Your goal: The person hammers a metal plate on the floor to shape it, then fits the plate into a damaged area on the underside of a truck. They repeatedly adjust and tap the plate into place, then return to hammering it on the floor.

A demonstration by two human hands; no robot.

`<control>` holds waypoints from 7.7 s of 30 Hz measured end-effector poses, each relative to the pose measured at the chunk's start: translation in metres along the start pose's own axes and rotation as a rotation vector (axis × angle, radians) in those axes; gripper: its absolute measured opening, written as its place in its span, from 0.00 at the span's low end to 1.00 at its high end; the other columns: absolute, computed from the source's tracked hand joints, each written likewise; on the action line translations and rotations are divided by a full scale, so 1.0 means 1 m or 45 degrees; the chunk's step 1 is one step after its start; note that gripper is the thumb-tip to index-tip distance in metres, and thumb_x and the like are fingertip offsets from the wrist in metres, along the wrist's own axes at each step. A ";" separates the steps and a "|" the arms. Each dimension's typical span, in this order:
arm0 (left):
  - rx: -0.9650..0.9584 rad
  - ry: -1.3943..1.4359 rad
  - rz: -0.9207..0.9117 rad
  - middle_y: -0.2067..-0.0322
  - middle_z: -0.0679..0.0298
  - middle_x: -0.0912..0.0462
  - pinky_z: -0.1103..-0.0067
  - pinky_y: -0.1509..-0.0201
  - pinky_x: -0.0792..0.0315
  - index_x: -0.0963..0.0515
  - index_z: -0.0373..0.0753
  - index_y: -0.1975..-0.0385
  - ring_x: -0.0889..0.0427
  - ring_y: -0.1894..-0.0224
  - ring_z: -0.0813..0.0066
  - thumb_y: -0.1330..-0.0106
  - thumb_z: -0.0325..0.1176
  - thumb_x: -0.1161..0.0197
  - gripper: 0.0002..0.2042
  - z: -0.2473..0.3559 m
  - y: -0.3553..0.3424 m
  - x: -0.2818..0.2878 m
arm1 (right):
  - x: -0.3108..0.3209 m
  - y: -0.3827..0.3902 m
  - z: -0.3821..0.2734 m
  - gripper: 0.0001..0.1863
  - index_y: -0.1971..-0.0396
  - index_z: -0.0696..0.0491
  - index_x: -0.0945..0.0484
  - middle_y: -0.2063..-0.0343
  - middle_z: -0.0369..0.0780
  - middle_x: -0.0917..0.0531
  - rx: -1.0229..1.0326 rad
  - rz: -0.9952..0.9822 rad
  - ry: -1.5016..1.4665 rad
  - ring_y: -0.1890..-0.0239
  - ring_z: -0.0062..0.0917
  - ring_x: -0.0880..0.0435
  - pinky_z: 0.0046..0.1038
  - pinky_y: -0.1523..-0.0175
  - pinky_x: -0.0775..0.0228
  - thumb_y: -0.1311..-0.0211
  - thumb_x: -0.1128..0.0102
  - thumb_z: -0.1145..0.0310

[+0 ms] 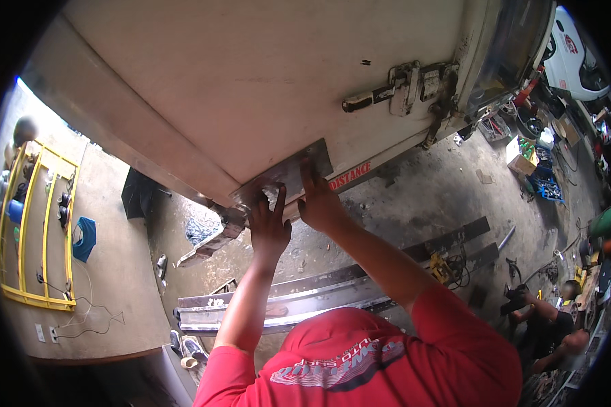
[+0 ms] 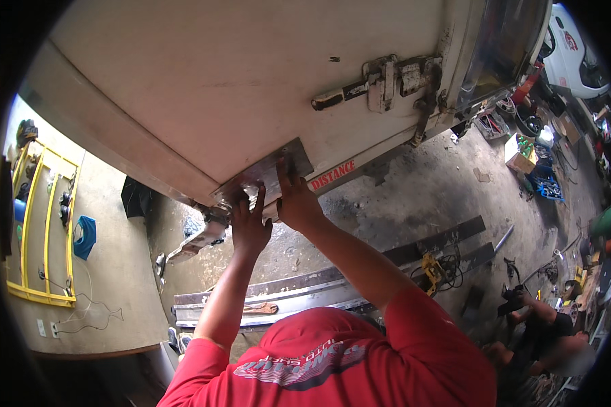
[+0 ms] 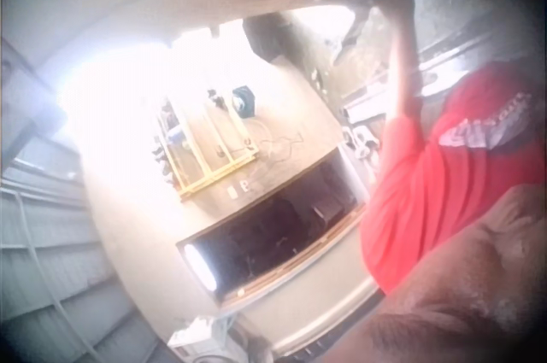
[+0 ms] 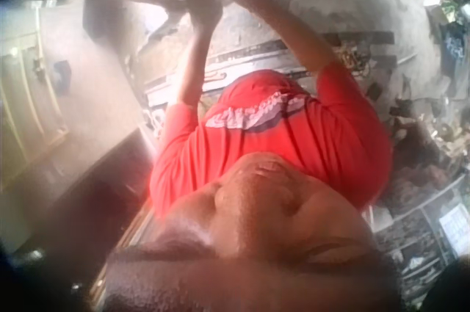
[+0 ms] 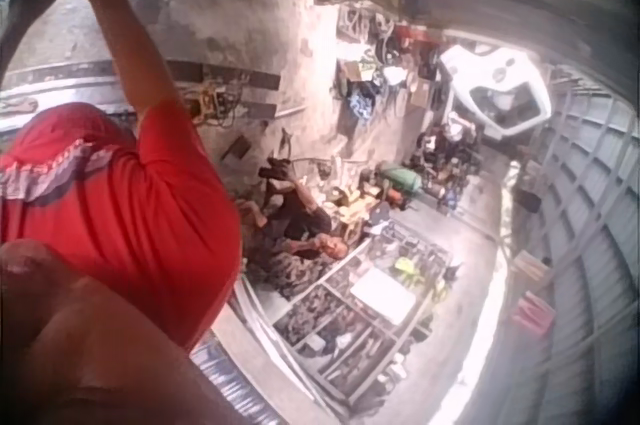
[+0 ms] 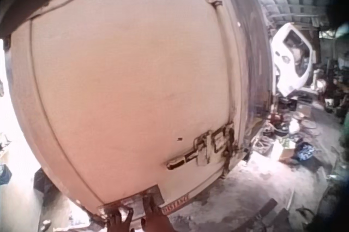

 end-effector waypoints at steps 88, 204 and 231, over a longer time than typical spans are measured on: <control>1.248 2.749 0.546 0.45 0.63 0.18 0.71 0.43 0.24 0.23 0.40 0.36 0.21 0.45 0.70 0.32 0.45 0.24 0.28 -0.010 -0.029 -0.025 | -0.029 -0.037 -0.044 0.28 0.51 0.60 0.17 0.59 0.51 0.11 -0.188 -0.041 -0.182 0.56 0.47 0.10 0.43 0.49 0.20 0.35 0.28 0.48; 0.746 1.608 0.267 0.56 0.62 0.17 0.78 0.66 0.17 0.23 0.35 0.44 0.13 0.62 0.74 0.25 0.32 0.33 0.15 -0.035 -0.064 -0.040 | 0.009 0.014 0.010 0.57 0.21 0.67 0.56 0.33 0.64 0.33 -0.046 -0.207 -0.168 0.36 0.57 0.26 0.49 0.33 0.27 0.46 0.30 0.66; 0.766 1.429 0.216 0.63 0.53 0.11 0.75 0.66 0.16 0.26 0.35 0.38 0.12 0.69 0.69 0.24 0.51 0.34 0.27 -0.029 -0.064 -0.039 | -0.045 0.054 0.051 0.56 0.20 0.63 0.55 0.37 0.56 0.28 -0.269 -0.302 -0.301 0.41 0.51 0.23 0.48 0.42 0.22 0.47 0.34 0.67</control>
Point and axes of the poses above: each hand's wrist, its own y-axis away from the middle knuckle, its own x-axis out of the back of the hand, z = x × y, the point moved 3 cm from there along -y, towards the middle knuckle
